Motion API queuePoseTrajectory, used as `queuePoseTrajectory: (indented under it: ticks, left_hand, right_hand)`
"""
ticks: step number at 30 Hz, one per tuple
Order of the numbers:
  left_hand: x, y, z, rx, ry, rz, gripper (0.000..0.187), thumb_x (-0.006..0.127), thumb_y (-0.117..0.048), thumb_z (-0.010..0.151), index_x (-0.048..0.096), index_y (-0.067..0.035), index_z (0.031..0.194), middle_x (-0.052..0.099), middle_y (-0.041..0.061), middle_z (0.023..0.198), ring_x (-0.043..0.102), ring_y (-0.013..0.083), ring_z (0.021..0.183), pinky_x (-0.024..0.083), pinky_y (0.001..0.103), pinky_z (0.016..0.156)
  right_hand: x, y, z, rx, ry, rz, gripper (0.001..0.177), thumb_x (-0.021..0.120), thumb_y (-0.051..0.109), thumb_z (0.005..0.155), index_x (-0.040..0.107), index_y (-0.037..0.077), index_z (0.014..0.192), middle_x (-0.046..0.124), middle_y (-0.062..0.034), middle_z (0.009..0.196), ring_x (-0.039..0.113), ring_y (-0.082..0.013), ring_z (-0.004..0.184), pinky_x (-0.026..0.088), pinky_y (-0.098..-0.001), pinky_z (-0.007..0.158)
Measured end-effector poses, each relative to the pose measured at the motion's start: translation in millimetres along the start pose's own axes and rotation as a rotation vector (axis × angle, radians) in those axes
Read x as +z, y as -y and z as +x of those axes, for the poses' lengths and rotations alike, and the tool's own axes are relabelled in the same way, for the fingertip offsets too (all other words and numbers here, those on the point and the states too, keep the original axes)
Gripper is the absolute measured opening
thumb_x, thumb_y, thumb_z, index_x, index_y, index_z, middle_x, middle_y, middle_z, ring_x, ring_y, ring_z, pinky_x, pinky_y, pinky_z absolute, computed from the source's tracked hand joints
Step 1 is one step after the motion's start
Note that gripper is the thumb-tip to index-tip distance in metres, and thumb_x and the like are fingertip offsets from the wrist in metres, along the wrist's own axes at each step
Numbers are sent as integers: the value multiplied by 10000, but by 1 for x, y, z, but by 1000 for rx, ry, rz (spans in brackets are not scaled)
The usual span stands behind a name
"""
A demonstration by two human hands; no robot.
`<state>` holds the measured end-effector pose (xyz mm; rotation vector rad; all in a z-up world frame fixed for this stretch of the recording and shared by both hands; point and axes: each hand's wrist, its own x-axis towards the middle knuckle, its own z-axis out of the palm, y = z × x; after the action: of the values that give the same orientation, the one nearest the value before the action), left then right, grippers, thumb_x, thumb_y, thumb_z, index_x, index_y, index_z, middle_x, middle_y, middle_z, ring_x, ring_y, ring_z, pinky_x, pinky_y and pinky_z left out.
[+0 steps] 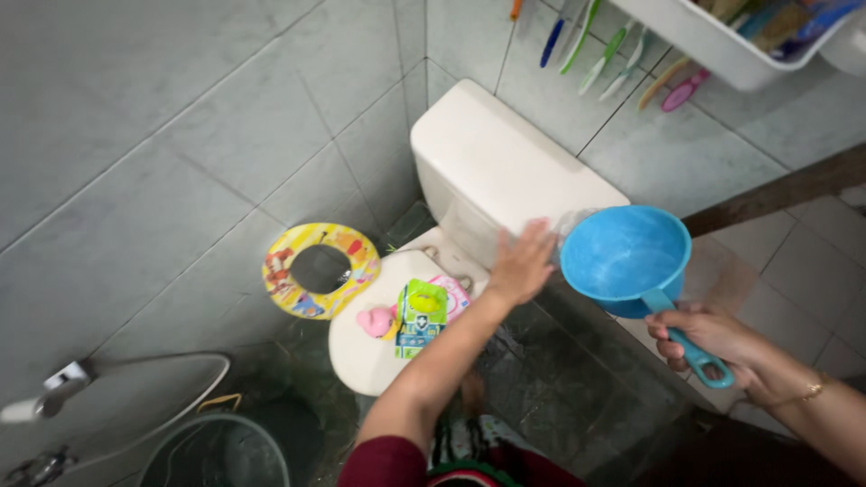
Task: The person washes their hands by pouring water from a bucket over them using a blue scoop, then scrubbing with a bar of soap and rinsing.
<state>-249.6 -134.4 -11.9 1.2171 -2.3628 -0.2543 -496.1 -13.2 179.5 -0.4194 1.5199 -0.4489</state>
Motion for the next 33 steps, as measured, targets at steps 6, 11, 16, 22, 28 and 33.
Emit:
queuePoseTrajectory:
  ticks: [6, 11, 16, 22, 28, 33]
  left_hand:
    - [52, 8, 91, 72, 413, 13, 942, 682, -610, 856, 282, -202, 1605, 187, 72, 1681, 167, 290, 1527, 78, 721, 1230]
    - [35, 106, 142, -189, 158, 76, 922, 618, -640, 860, 259, -245, 1612, 162, 53, 1709, 97, 229, 1591, 68, 741, 1196]
    - [25, 85, 154, -332, 182, 153, 887, 568, -654, 970, 238, -146, 1617, 111, 195, 1715, 43, 359, 1592, 68, 721, 1178]
    - [16, 61, 136, 22, 341, 0, 885, 477, -657, 931, 208, -166, 1617, 115, 125, 1710, 97, 256, 1579, 61, 736, 1199]
    - [42, 56, 144, -268, 173, -13, 910, 579, -529, 973, 185, 13, 1588, 73, 276, 1668, 80, 427, 1576, 67, 789, 1122]
    - [63, 8, 210, 1, -188, -206, 988, 631, -347, 920, 144, 66, 1674, 94, 306, 1753, 124, 465, 1635, 190, 701, 1258]
  right_hand:
    - [-6, 38, -5, 14, 17, 164, 275, 538, 193, 971, 504, 73, 726, 428, -14, 540, 394, -109, 449, 340, -290, 406]
    - [-10, 32, -11, 90, -56, 252, 279, 517, 218, 955, 460, 115, 703, 371, 13, 492, 335, -95, 388, 255, -256, 341]
    - [-33, 9, -16, 131, -124, 398, 321, 507, 304, 982, 457, 96, 742, 362, 17, 470, 335, -100, 361, 281, -272, 335]
    - [-18, 38, -8, 79, -220, 445, 197, 463, 159, 991, 550, 1, 911, 463, -5, 582, 422, -99, 429, 330, -237, 378]
    - [14, 81, -14, -169, 159, 841, 233, 444, 199, 1073, 488, 82, 876, 519, 34, 637, 522, -37, 485, 449, -187, 412]
    - [-9, 51, -25, -267, 286, 735, 250, 454, 214, 1114, 534, 60, 934, 518, 12, 598, 511, -90, 453, 450, -239, 394]
